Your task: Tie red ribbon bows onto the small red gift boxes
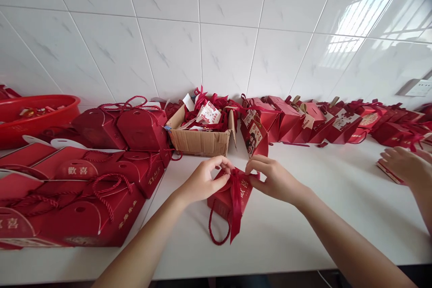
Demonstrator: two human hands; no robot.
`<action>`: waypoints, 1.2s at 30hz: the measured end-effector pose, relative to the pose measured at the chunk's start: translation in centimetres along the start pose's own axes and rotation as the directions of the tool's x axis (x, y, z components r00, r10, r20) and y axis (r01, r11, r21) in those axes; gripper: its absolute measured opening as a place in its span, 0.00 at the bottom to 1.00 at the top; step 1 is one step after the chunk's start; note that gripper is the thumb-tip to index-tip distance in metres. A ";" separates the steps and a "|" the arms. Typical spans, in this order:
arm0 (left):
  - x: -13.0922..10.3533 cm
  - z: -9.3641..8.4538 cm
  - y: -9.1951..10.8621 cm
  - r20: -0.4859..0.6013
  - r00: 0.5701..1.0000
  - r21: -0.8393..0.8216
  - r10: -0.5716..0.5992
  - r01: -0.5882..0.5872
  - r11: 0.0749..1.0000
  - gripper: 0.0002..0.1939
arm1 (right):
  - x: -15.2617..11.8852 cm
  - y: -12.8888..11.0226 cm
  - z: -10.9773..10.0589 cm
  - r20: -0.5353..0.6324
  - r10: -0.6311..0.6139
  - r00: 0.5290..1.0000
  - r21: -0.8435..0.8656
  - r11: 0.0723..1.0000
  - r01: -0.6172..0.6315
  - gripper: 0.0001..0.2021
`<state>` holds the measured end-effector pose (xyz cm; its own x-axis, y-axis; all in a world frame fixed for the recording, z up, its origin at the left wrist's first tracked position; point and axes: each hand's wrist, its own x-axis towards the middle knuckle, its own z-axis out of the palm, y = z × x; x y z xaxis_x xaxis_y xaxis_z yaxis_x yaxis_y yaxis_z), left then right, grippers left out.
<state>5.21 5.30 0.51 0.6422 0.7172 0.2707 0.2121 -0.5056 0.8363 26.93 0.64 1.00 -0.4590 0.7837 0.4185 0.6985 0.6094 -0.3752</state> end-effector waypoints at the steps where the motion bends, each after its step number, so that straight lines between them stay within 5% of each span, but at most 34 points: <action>1: 0.0 0.0 -0.1 0.002 1.000 -0.007 -0.001 0.001 1.000 0.07 | -0.1 -0.2 0.0 -0.020 -0.030 0.999 -0.044 0.999 0.029 0.07; 6: 0.0 0.1 -0.2 0.009 1.000 -0.035 -0.001 0.001 0.999 0.07 | -0.7 -0.8 -0.2 -0.021 -0.222 0.975 -0.334 0.921 0.202 0.12; 12: -0.1 0.1 -0.2 -0.001 1.000 -0.023 -0.003 0.003 1.000 0.06 | -2.0 0.5 -0.2 0.045 -0.235 0.971 -0.465 0.855 0.229 0.15; 18: -0.2 0.1 0.0 0.001 1.000 -0.029 -0.016 0.016 0.999 0.07 | -2.1 1.3 -3.1 0.217 0.004 0.976 -0.244 0.968 0.050 0.09; 22: 0.0 0.1 -0.1 0.004 1.000 -0.032 -0.026 0.026 0.999 0.06 | 0.6 0.8 -5.4 0.170 0.175 0.970 0.004 0.984 -0.179 0.10; 29: -0.3 0.4 0.0 -0.031 0.999 -0.056 -0.044 0.042 0.998 0.07 | 5.4 0.8 -3.0 0.407 0.122 0.905 0.130 0.973 -0.189 0.13; 36: -0.8 0.8 0.0 -0.042 0.992 -0.063 -0.116 0.114 0.992 0.13 | 5.3 0.9 -2.2 0.416 0.037 0.909 0.218 0.966 -0.139 0.10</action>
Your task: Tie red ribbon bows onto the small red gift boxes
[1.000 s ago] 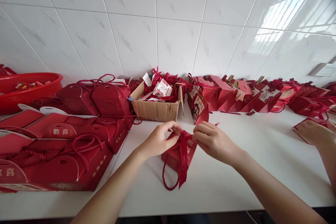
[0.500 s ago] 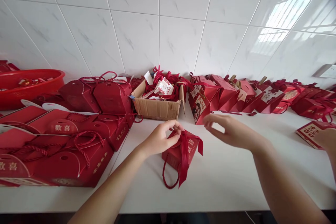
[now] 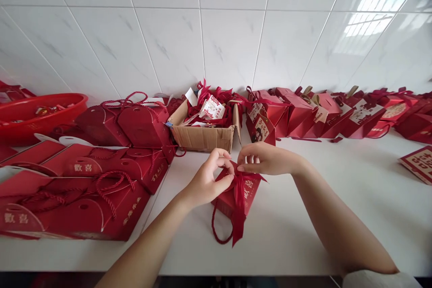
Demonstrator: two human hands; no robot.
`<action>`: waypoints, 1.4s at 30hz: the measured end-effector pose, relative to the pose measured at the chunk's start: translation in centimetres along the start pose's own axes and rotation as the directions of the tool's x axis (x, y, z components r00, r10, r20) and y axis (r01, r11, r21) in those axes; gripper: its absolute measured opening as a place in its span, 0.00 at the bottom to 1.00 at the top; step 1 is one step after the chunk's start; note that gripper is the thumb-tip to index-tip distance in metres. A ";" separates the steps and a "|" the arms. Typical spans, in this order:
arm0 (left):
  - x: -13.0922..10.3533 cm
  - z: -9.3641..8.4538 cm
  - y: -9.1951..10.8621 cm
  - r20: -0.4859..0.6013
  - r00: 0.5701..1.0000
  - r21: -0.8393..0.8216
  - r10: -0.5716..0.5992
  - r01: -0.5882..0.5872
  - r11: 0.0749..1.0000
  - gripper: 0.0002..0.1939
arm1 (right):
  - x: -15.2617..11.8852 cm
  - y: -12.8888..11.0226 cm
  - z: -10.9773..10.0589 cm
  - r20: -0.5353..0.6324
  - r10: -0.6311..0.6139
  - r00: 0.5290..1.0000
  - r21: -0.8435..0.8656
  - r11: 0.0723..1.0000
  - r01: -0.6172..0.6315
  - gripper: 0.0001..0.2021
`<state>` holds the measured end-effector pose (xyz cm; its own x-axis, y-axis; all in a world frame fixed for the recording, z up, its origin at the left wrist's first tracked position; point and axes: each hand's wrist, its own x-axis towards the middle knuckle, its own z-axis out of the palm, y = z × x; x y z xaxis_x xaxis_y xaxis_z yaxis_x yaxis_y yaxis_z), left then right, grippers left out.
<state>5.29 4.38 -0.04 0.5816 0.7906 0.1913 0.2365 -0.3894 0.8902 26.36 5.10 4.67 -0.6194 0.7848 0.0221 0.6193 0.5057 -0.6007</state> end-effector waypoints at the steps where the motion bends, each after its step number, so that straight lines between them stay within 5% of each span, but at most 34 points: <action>1: 0.0 0.0 0.0 0.005 1.000 -0.009 -0.002 0.002 1.000 0.13 | 0.0 0.0 0.1 -0.006 0.001 1.000 0.028 1.000 0.000 0.09; 13: 0.4 0.1 -0.3 0.003 1.000 -0.041 0.018 -0.018 0.999 0.13 | 0.3 -0.2 0.7 0.068 -0.030 0.997 0.373 0.928 0.002 0.09; 19: 0.2 -0.4 0.1 0.025 0.999 -0.001 -0.031 0.031 1.000 0.12 | 0.2 0.1 0.6 0.091 -0.012 0.996 0.312 0.950 -0.017 0.08; 28: 0.5 -0.1 -1.0 0.014 0.998 0.024 0.054 -0.055 0.998 0.06 | 0.6 0.2 0.6 0.109 -0.025 0.994 0.230 0.973 -0.001 0.08; 34: 0.7 -0.8 -0.9 0.018 1.000 0.107 -0.017 0.015 0.994 0.05 | 0.6 0.3 0.6 0.126 -0.042 0.991 0.230 0.973 0.012 0.07; 42: 0.6 -0.9 -0.4 0.133 0.984 0.239 0.119 -0.148 0.960 0.02 | 0.5 0.4 0.6 0.117 -0.066 0.991 0.223 0.974 0.039 0.06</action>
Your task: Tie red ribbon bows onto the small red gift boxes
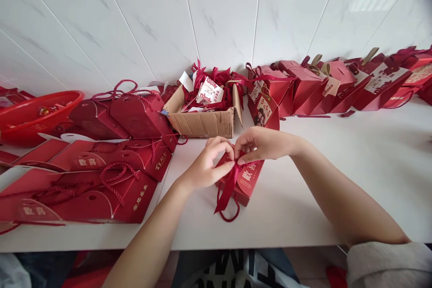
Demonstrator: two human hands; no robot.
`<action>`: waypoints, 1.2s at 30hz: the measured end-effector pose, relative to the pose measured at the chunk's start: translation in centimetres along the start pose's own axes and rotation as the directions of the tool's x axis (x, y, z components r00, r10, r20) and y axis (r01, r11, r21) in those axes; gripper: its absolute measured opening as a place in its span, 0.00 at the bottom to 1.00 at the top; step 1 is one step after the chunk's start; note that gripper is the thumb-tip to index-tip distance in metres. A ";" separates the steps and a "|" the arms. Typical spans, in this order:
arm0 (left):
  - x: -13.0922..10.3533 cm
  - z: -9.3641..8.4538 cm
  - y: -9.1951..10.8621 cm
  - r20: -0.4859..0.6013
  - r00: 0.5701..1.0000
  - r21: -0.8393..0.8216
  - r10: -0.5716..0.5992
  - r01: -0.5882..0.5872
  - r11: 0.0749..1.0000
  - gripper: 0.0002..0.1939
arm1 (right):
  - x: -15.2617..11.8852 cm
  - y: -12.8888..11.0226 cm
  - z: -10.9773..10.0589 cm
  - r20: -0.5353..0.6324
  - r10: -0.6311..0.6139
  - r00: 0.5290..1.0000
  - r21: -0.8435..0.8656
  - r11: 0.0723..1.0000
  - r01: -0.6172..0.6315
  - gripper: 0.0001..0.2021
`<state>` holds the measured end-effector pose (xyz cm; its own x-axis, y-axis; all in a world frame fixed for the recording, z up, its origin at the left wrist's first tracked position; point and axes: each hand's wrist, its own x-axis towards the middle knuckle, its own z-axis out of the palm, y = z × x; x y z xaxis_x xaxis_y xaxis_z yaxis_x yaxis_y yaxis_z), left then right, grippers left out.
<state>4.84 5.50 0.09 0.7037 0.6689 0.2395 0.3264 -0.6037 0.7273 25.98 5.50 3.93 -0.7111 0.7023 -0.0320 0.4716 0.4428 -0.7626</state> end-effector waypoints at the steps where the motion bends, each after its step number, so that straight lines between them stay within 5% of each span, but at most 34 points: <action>1: 0.0 0.0 0.0 0.001 1.000 0.005 0.010 -0.010 1.000 0.02 | 0.0 0.0 0.0 0.002 -0.003 1.000 0.001 1.000 0.003 0.06; 9: -0.2 0.1 -0.1 -0.032 0.999 0.070 0.003 -0.001 0.998 0.03 | 0.1 0.2 0.1 0.009 -0.012 1.000 0.008 1.000 0.012 0.08; 19: 0.0 -0.3 0.3 0.000 0.990 -0.110 -0.144 0.143 0.984 0.05 | 0.0 0.0 0.1 0.006 0.018 1.000 0.046 0.999 -0.018 0.07; 36: 0.0 -0.7 0.4 -0.028 0.988 -0.185 -0.149 0.142 0.972 0.06 | 0.0 0.1 -0.1 0.026 0.015 1.000 0.024 1.000 -0.015 0.08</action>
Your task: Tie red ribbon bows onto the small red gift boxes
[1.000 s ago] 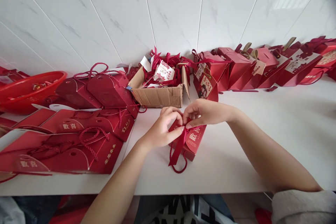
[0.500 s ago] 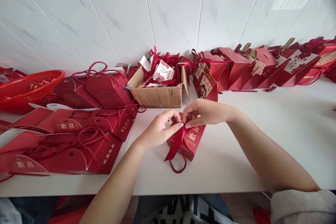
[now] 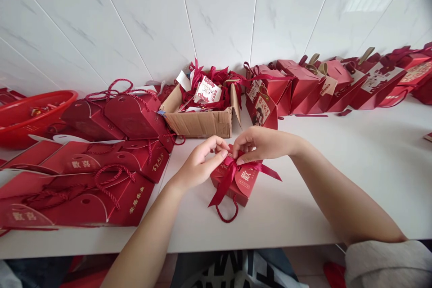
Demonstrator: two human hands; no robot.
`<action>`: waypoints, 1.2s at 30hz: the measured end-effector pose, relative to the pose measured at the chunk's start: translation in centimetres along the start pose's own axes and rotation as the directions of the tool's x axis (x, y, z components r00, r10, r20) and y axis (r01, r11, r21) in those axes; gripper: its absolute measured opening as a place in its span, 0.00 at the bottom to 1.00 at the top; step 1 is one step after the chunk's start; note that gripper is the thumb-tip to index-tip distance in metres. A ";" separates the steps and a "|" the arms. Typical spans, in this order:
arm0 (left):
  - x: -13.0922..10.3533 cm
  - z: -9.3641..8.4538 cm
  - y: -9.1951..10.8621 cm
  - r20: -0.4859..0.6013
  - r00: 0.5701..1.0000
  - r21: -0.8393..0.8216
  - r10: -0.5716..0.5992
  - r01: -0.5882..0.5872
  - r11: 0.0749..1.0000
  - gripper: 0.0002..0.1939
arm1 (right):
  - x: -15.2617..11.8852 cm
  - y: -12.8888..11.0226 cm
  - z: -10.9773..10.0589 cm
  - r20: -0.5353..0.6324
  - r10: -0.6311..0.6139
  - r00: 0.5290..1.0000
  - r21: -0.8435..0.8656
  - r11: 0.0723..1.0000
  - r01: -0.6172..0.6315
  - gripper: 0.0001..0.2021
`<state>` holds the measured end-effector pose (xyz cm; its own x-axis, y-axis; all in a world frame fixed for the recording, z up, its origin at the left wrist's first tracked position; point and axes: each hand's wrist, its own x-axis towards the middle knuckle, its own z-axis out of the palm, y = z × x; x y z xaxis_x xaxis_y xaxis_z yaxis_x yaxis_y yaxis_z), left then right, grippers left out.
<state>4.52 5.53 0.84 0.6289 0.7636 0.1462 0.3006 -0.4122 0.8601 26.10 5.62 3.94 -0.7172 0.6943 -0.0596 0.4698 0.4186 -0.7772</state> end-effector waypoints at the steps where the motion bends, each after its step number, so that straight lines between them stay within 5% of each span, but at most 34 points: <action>1: 0.0 -0.1 -0.1 0.011 1.000 0.016 -0.005 0.005 1.000 0.08 | 0.0 0.0 0.0 0.000 -0.002 1.000 -0.003 1.000 0.002 0.08; 16: 0.0 0.3 -0.3 0.102 0.991 0.196 0.082 -0.101 0.975 0.07 | 0.1 0.1 0.0 -0.006 -0.031 1.000 -0.024 0.999 0.030 0.08; 22: 0.0 0.5 -0.3 0.085 0.996 0.151 0.034 -0.047 0.987 0.10 | 0.0 0.2 0.0 -0.011 -0.073 0.997 0.016 0.997 0.073 0.07; 28: 0.2 0.7 -0.5 0.098 0.995 0.072 0.009 -0.016 0.997 0.03 | -0.2 0.6 -0.1 -0.017 -0.139 0.990 0.055 0.989 0.139 0.08; 36: 0.6 0.7 -1.0 0.083 0.996 -0.003 -0.024 0.024 1.000 0.05 | -0.1 0.2 0.2 0.095 -0.236 0.967 -0.012 0.971 0.238 0.13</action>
<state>5.10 5.99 -0.31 0.6791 0.7292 0.0847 0.3136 -0.3925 0.8647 26.15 5.47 3.65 -0.8532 0.5173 0.0662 0.2920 0.5789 -0.7613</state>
